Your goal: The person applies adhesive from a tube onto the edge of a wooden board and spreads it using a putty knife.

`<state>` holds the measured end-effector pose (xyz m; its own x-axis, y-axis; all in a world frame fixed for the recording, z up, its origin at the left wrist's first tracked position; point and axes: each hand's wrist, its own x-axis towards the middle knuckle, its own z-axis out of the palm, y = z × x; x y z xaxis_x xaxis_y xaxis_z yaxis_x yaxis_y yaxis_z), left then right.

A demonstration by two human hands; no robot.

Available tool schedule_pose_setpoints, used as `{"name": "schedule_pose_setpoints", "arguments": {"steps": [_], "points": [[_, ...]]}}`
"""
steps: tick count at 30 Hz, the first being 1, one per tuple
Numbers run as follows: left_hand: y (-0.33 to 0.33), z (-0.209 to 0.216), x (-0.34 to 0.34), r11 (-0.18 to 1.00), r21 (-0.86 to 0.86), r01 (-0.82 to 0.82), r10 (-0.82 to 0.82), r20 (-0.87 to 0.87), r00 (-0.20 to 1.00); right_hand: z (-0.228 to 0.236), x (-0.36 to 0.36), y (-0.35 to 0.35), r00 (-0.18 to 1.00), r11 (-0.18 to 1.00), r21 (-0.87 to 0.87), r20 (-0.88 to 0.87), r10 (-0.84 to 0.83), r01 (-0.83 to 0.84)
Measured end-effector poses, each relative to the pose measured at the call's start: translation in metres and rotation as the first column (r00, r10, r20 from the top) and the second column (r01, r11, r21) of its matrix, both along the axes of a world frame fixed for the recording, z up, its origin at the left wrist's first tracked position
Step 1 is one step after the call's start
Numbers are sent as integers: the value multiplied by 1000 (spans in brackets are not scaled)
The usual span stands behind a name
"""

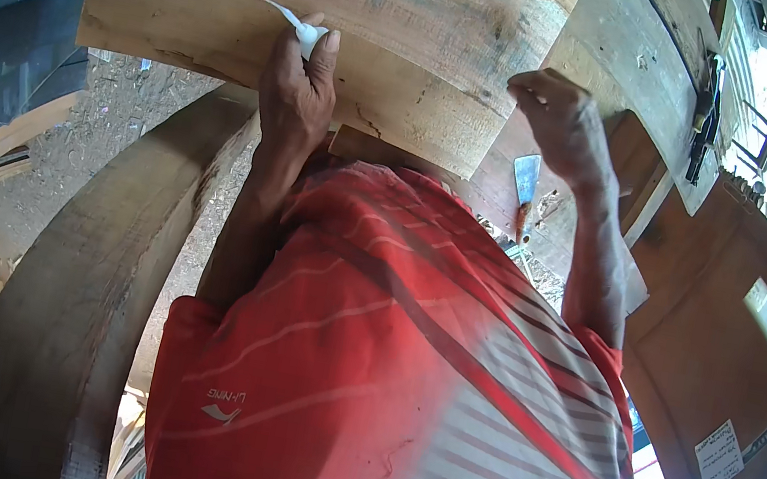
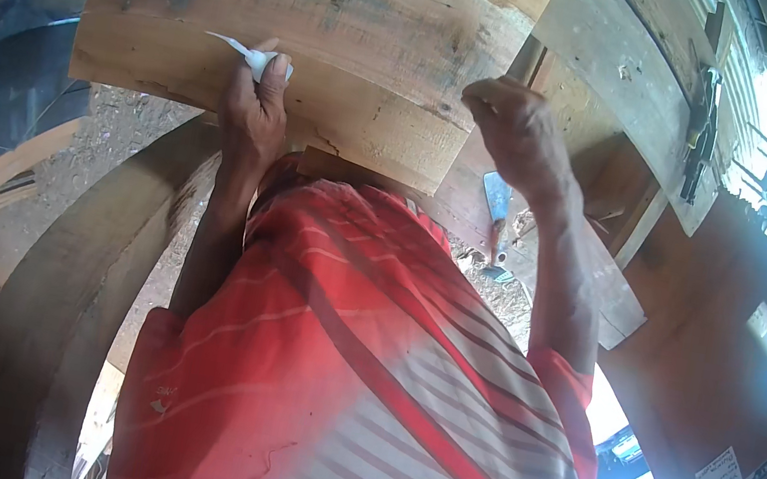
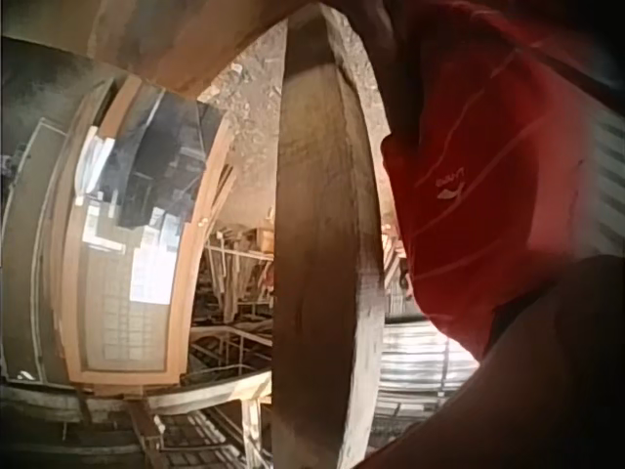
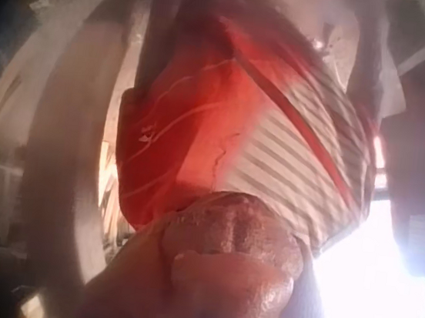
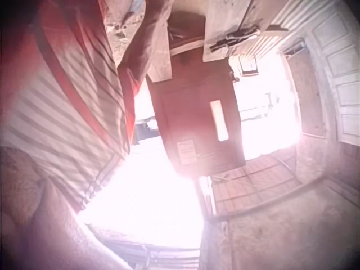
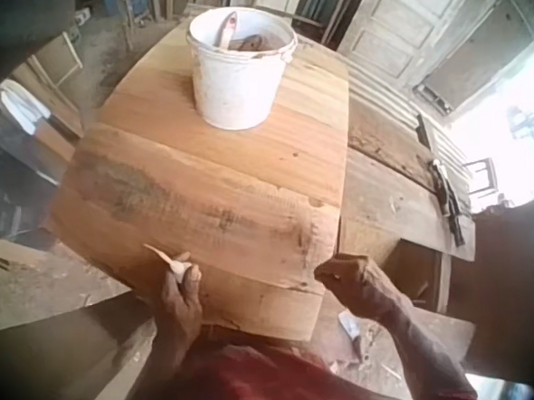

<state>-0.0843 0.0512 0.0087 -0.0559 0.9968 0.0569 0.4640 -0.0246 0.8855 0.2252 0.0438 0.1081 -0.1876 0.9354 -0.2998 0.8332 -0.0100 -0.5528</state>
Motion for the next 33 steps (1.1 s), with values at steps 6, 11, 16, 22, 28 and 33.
{"name": "schedule_pose_setpoints", "arguments": {"steps": [6,11,16,22,28,33], "points": [[0,5,-1,999,10,30,-30,11,999,-26,-18,-30,997,998,22,39,-59,58],[0,5,-1,998,45,34,-33,-11,999,-32,-24,-34,992,993,88,88,-89,81],[0,7,0,998,56,32,-33,9,999,-37,-25,-39,988,983,155,105,-115,97],[0,5,-2,997,59,49,-50,5,999,-27,-14,-60,968,957,192,87,-236,216],[1,0,-4,995,68,69,-70,2,998,-44,-25,-75,938,923,229,86,-336,310],[0,0,-6,996,24,82,-83,24,996,-50,-28,-99,914,870,293,-37,-404,396]]}}
